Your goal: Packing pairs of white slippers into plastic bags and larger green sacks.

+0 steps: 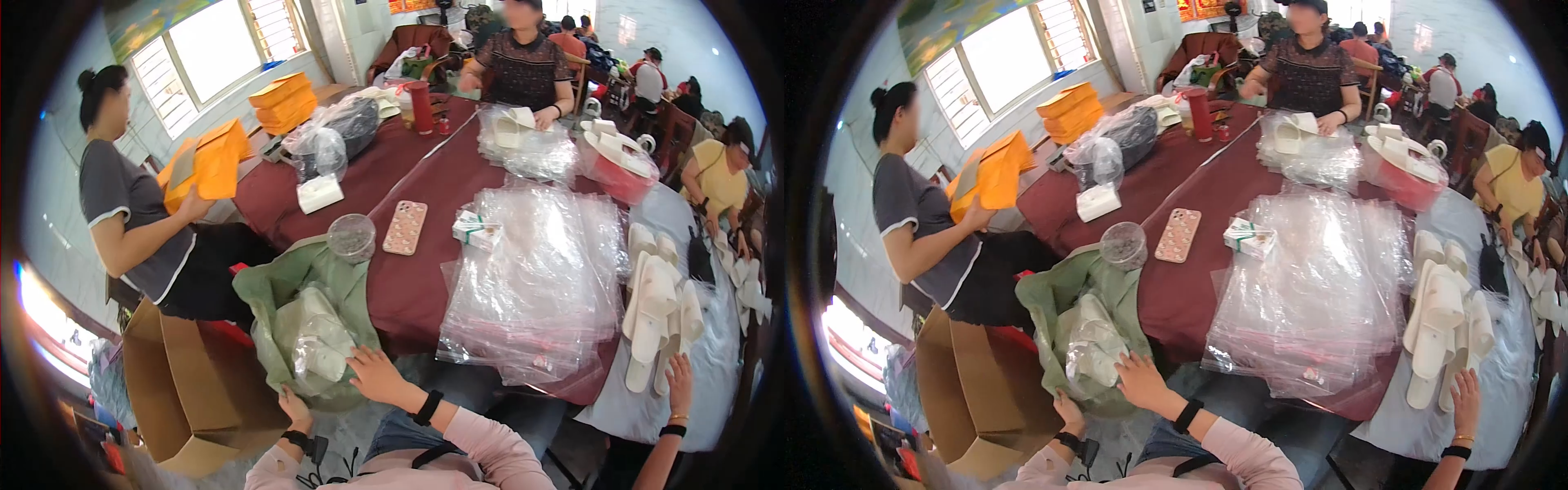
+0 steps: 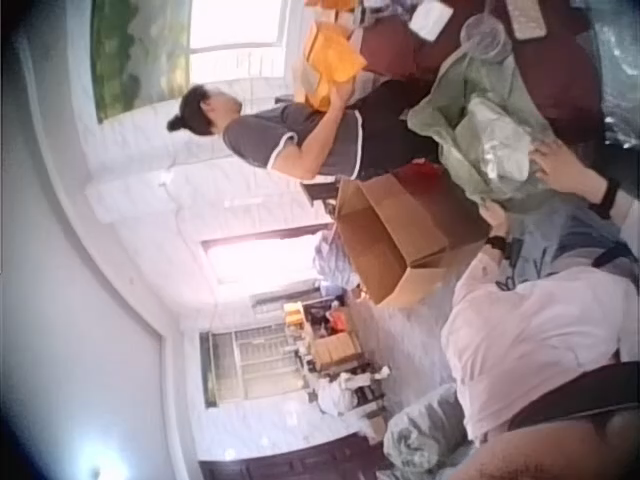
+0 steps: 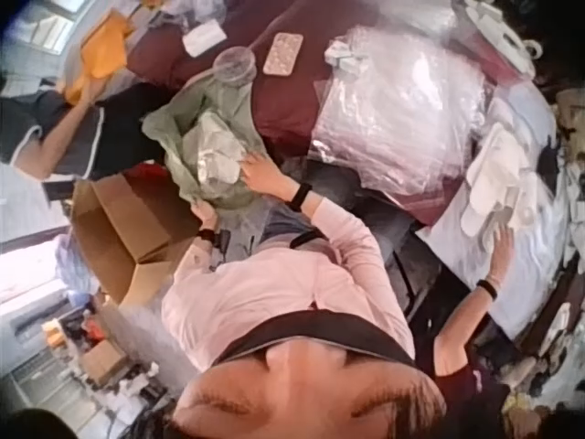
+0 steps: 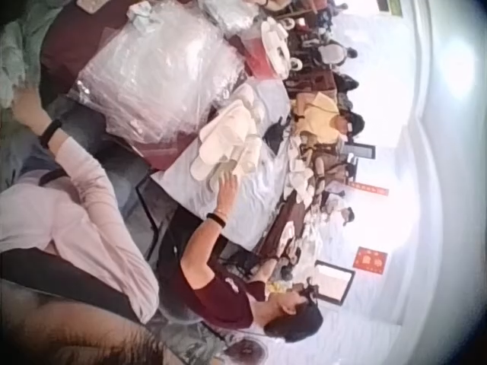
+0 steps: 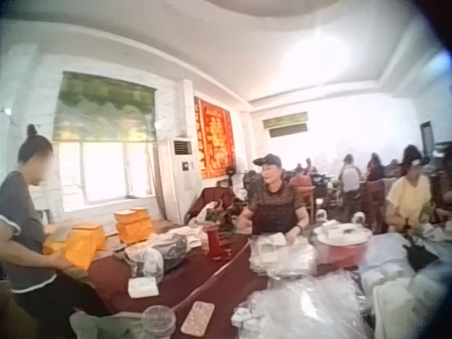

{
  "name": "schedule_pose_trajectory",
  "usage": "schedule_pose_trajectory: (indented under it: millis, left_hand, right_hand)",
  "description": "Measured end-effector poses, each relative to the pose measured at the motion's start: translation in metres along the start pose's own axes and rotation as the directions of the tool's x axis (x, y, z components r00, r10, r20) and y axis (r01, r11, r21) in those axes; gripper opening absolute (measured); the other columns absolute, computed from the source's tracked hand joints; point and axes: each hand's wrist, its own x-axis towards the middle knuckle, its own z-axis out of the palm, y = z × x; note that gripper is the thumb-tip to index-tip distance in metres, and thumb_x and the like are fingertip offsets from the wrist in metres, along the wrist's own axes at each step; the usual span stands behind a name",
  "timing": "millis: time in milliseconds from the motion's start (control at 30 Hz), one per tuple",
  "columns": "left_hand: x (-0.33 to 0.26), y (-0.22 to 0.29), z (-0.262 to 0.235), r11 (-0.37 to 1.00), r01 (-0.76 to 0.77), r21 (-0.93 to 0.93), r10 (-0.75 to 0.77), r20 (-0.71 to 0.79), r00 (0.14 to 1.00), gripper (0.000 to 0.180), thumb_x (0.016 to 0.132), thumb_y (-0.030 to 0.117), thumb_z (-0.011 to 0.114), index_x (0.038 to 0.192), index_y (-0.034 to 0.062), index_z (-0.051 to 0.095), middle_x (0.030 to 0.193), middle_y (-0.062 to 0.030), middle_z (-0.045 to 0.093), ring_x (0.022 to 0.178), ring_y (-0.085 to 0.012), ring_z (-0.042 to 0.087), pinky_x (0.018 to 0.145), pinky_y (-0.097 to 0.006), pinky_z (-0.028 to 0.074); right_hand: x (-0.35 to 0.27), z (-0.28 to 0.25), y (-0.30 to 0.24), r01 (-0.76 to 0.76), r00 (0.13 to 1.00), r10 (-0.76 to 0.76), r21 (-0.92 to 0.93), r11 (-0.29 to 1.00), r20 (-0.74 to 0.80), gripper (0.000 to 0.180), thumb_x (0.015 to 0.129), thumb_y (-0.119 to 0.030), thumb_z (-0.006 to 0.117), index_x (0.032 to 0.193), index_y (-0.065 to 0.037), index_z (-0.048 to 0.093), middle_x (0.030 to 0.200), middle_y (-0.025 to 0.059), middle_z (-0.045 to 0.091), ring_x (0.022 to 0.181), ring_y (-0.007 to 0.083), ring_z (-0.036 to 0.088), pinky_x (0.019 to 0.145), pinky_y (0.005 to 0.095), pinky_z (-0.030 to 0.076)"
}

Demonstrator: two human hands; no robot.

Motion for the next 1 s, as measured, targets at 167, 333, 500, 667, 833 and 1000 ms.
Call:
schedule_pose_trajectory:
  millis: [167, 333, 500, 667, 833, 1000]
  left_hand:
    - [-0.005, 0.008, 0.000, 0.998, -0.048, 0.037, 0.046, 0.057, 0.997, 0.043, 0.100, 0.033, 0.040, 0.119, -0.0045, 0.051, 0.108, -0.0102, 0.059, 0.093, -0.0197, 0.054, 0.084, -0.032, 0.042]
    - [-0.007, 0.016, 0.001, 0.987, -0.042, 0.158, 0.020, 0.138, 0.990, 0.044, 0.100, 0.032, 0.041, 0.124, -0.0043, 0.047, 0.113, -0.0106, 0.057, 0.099, -0.0200, 0.053, 0.088, -0.031, 0.041]
    - [-0.016, 0.015, 0.000, 0.989, -0.070, 0.128, 0.058, 0.098, 0.994, 0.041, 0.100, 0.030, 0.042, 0.117, -0.0071, 0.050, 0.106, -0.0109, 0.059, 0.092, -0.0168, 0.053, 0.083, -0.030, 0.042]
    - [-0.019, 0.023, -0.007, 0.981, -0.077, 0.179, 0.046, 0.171, 0.984, 0.042, 0.100, 0.032, 0.040, 0.111, -0.0068, 0.053, 0.100, -0.0092, 0.061, 0.087, -0.0160, 0.054, 0.080, -0.030, 0.043]
    - [-0.023, 0.029, -0.007, 0.959, -0.076, 0.272, 0.011, 0.232, 0.973, 0.044, 0.100, 0.034, 0.038, 0.109, -0.0057, 0.054, 0.095, -0.0065, 0.061, 0.084, -0.0137, 0.053, 0.077, -0.029, 0.043]
    - [-0.027, 0.031, -0.004, 0.989, -0.031, 0.143, 0.008, 0.160, 0.987, 0.044, 0.100, 0.037, 0.040, 0.103, -0.0036, 0.056, 0.089, -0.0031, 0.059, 0.079, -0.0123, 0.051, 0.073, -0.028, 0.043]
  right_hand:
    - [-0.003, 0.013, 0.005, -0.028, 1.000, 0.028, -0.038, 0.999, 0.012, 0.051, 0.086, -0.026, 0.057, 0.130, -0.005, 0.044, 0.143, 0.0133, 0.034, 0.130, 0.0351, 0.035, 0.103, 0.0510, 0.031]
    - [-0.004, 0.035, 0.027, -0.040, 0.996, 0.049, -0.131, 0.991, 0.070, 0.056, 0.082, -0.027, 0.061, 0.132, -0.008, 0.043, 0.140, 0.0135, 0.040, 0.127, 0.0340, 0.039, 0.101, 0.0515, 0.033]
    - [-0.016, 0.062, 0.024, 0.018, 0.989, 0.014, -0.210, 0.977, 0.149, 0.063, 0.082, -0.030, 0.062, 0.136, -0.010, 0.039, 0.138, 0.0114, 0.043, 0.128, 0.0306, 0.038, 0.105, 0.0484, 0.030]
    - [-0.007, 0.083, 0.017, 0.222, 0.974, -0.225, -0.120, 0.968, -0.014, 0.066, 0.082, -0.032, 0.062, 0.138, -0.009, 0.036, 0.135, 0.0114, 0.047, 0.129, 0.0295, 0.038, 0.108, 0.0464, 0.027]
    - [0.018, 0.071, 0.020, -0.062, 0.924, 0.159, -0.274, 0.960, 0.349, 0.058, 0.085, -0.030, 0.057, 0.136, -0.008, 0.040, 0.142, 0.0112, 0.037, 0.130, 0.0279, 0.037, 0.108, 0.0451, 0.027]
    - [0.002, 0.081, 0.027, 0.078, 0.974, -0.007, -0.308, 0.948, 0.224, 0.061, 0.084, -0.034, 0.058, 0.136, -0.008, 0.041, 0.139, 0.0049, 0.043, 0.129, 0.0255, 0.039, 0.112, 0.0464, 0.017]
